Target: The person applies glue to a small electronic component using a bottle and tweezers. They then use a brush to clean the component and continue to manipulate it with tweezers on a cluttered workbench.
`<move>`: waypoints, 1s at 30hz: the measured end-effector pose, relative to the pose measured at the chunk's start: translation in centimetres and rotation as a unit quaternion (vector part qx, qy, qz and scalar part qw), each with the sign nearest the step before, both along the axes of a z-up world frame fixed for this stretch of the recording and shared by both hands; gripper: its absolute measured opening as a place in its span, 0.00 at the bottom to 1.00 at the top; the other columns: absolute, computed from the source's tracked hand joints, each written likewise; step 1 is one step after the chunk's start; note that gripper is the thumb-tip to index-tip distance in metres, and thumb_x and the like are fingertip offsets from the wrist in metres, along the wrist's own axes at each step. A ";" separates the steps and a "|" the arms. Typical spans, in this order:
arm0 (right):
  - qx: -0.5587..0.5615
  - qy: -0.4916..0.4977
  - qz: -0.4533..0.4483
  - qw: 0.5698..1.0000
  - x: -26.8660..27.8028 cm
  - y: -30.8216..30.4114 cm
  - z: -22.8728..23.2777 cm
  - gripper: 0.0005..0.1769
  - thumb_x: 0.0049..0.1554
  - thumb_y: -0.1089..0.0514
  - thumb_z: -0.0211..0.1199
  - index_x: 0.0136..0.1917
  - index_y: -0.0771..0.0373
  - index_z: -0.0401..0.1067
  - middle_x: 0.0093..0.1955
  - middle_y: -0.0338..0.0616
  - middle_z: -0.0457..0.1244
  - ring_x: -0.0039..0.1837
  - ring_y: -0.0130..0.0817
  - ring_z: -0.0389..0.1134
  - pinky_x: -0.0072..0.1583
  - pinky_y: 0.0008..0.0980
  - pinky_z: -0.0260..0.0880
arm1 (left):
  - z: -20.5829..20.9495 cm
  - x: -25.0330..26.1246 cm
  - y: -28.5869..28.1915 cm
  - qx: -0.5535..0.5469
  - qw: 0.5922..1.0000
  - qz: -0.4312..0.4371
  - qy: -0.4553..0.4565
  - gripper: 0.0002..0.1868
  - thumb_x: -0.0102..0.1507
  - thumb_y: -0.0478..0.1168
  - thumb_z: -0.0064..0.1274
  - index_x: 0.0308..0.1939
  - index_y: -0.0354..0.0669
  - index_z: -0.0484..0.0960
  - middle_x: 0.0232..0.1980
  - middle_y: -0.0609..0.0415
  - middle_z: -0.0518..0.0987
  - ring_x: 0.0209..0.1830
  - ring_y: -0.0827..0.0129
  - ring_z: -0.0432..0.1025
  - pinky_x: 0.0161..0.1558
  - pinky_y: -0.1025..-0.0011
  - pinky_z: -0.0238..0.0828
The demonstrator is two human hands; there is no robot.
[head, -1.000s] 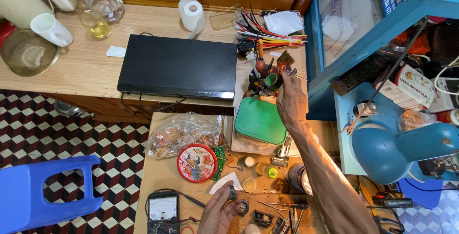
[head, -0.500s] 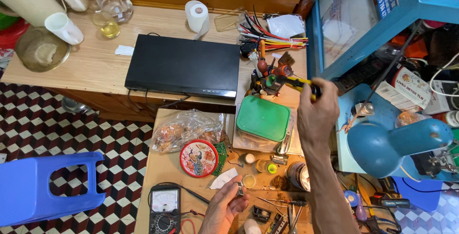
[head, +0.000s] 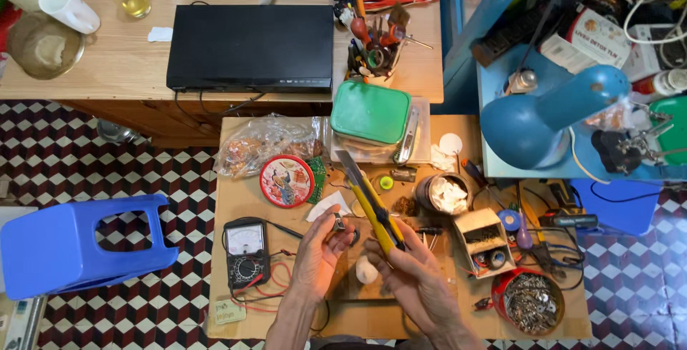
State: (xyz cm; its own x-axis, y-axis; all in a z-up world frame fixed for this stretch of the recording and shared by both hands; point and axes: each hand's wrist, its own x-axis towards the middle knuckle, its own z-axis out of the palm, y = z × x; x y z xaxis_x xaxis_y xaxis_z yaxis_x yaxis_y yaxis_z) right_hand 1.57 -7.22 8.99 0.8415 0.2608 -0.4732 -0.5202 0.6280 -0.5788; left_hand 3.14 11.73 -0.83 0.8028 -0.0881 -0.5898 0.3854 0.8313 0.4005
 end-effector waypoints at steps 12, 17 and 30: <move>-0.101 -0.046 0.106 0.988 -1.1 -11.6 1.5 0.19 0.57 0.60 0.61 0.60 0.66 0.66 0.46 0.47 0.69 0.42 0.29 0.71 0.42 0.26 0.72 | 5.0 -2.1 -10.4 0.002 1.000 0.005 -0.027 0.20 0.66 0.43 0.56 0.62 0.42 0.78 0.45 0.53 0.82 0.41 0.73 0.78 0.43 0.76 0.78; -0.182 -0.049 0.067 0.980 1.4 -15.8 2.6 0.19 0.55 0.61 0.60 0.60 0.65 0.68 0.47 0.44 0.70 0.39 0.25 0.67 0.38 0.26 0.67 | 6.3 -0.2 -16.9 -0.052 0.997 0.010 -0.056 0.17 0.68 0.43 0.55 0.57 0.40 0.76 0.47 0.50 0.83 0.40 0.73 0.78 0.43 0.78 0.79; -0.354 -0.067 0.104 0.927 3.8 -20.6 0.1 0.24 0.60 0.51 0.57 0.65 0.65 0.70 0.42 0.37 0.67 0.40 0.21 0.65 0.43 0.22 0.67 | 3.7 4.8 -22.0 -0.027 0.998 -0.006 -0.053 0.19 0.69 0.43 0.52 0.63 0.41 0.77 0.48 0.52 0.82 0.41 0.75 0.76 0.45 0.78 0.78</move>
State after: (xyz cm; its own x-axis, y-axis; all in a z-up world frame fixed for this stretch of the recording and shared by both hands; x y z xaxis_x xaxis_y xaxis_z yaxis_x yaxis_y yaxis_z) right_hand 5.40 -27.82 9.14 0.8715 0.0876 -0.4825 -0.4811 -0.0383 -0.8758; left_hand 7.96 -10.24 2.89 0.8589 -0.1267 -0.4962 0.3529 0.8486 0.3942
